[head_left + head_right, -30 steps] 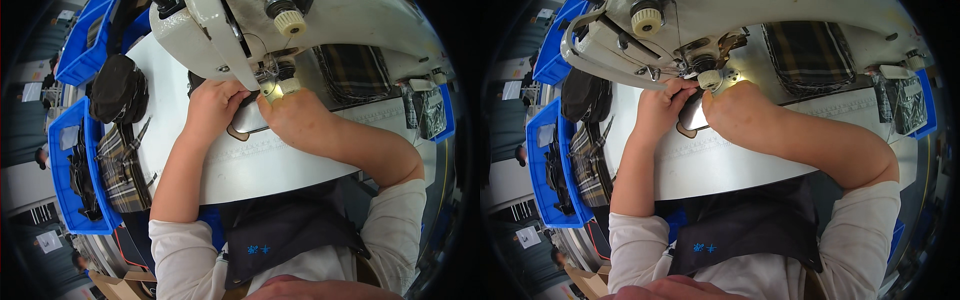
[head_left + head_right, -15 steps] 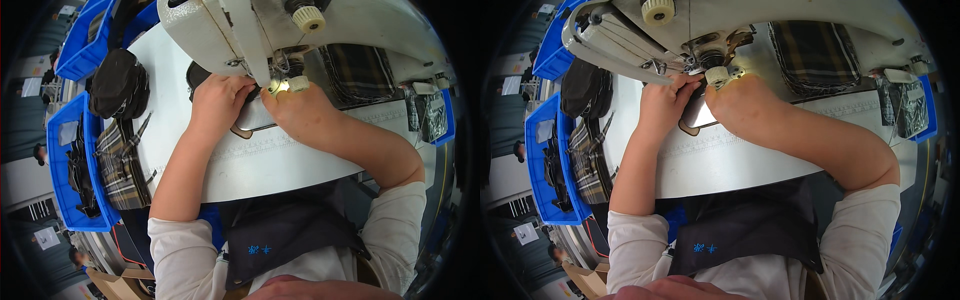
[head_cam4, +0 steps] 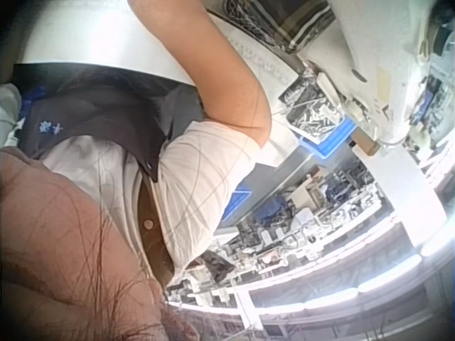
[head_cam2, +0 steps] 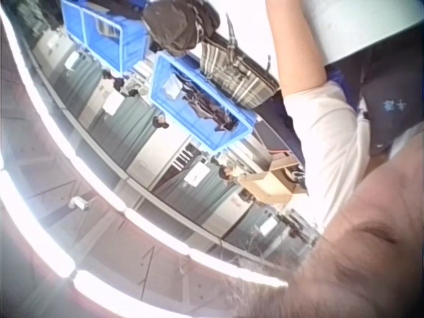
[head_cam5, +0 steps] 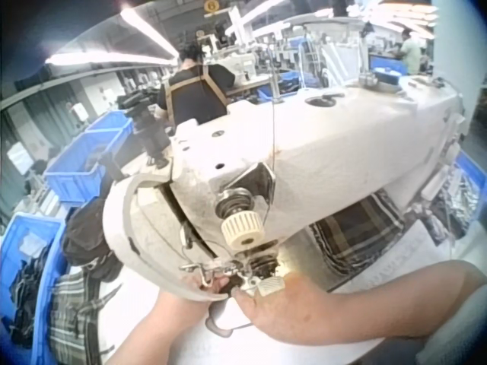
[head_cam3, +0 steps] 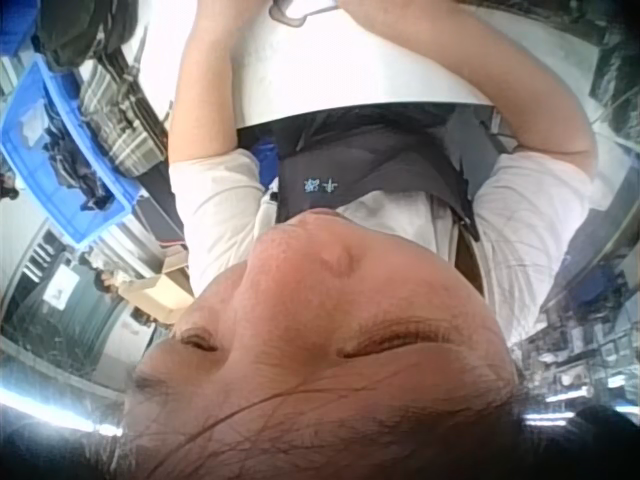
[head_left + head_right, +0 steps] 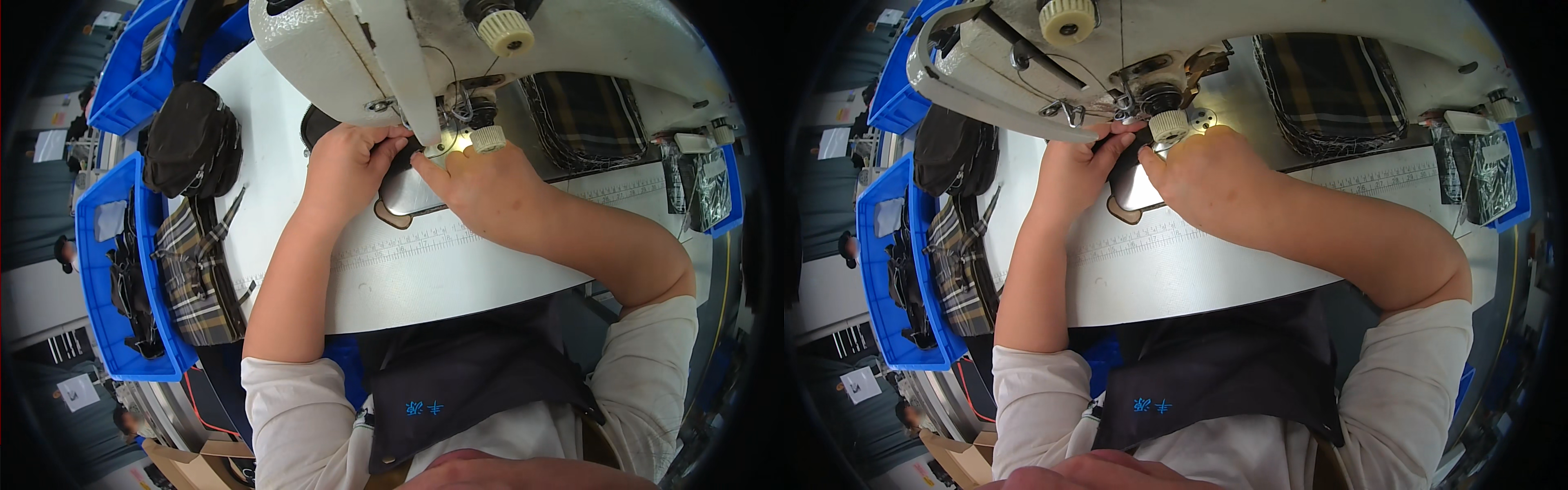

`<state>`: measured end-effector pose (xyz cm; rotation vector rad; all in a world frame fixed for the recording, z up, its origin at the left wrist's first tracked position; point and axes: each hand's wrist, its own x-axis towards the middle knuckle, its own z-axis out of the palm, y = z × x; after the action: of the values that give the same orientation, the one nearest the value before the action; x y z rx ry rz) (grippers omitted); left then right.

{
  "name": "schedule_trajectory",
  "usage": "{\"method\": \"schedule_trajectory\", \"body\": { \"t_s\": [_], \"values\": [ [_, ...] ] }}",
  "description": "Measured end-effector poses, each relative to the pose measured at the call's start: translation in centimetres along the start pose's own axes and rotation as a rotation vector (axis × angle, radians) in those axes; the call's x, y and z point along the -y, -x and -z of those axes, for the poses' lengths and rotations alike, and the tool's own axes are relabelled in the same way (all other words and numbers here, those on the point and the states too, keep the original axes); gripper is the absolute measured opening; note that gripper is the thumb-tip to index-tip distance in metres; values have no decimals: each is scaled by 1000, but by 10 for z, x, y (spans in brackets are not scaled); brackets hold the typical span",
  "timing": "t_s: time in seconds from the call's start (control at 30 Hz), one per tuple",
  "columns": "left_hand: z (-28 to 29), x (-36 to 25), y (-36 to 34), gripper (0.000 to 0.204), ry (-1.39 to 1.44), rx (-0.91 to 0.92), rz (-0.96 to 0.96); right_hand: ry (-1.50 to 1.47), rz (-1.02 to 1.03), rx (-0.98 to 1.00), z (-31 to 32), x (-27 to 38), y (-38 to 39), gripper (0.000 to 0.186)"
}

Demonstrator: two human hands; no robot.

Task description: The person sews a zipper onto a small fabric pouch using an industrial sewing machine. They guide the pouch under the needle, stitch along the zipper line, and then inspect the finished seam. The person repeats this process for a second pouch, handling the fabric and machine controls with both hands.

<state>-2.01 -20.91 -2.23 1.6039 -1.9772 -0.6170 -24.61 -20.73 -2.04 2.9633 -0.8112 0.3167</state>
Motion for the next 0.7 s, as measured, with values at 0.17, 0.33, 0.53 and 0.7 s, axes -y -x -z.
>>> {"method": "schedule_trajectory", "body": {
  "t_s": [0.17, 0.33, 0.53, 0.7],
  "values": [
    [2, -4, 2, 17, -95, -8, -37, -40, -16, -6, 4, -1, -3, 29],
    [-1, -10, 2, 16, -140, -49, -34, -83, -25, -33, 3, -2, -3, 25],
    [-2, -11, 3, 16, -128, -80, -40, -85, -23, -17, 2, -3, -3, 31],
    [-5, -12, 2, 16, -102, -109, -8, -32, -10, -62, -2, -4, -3, 36]
  ]
}}
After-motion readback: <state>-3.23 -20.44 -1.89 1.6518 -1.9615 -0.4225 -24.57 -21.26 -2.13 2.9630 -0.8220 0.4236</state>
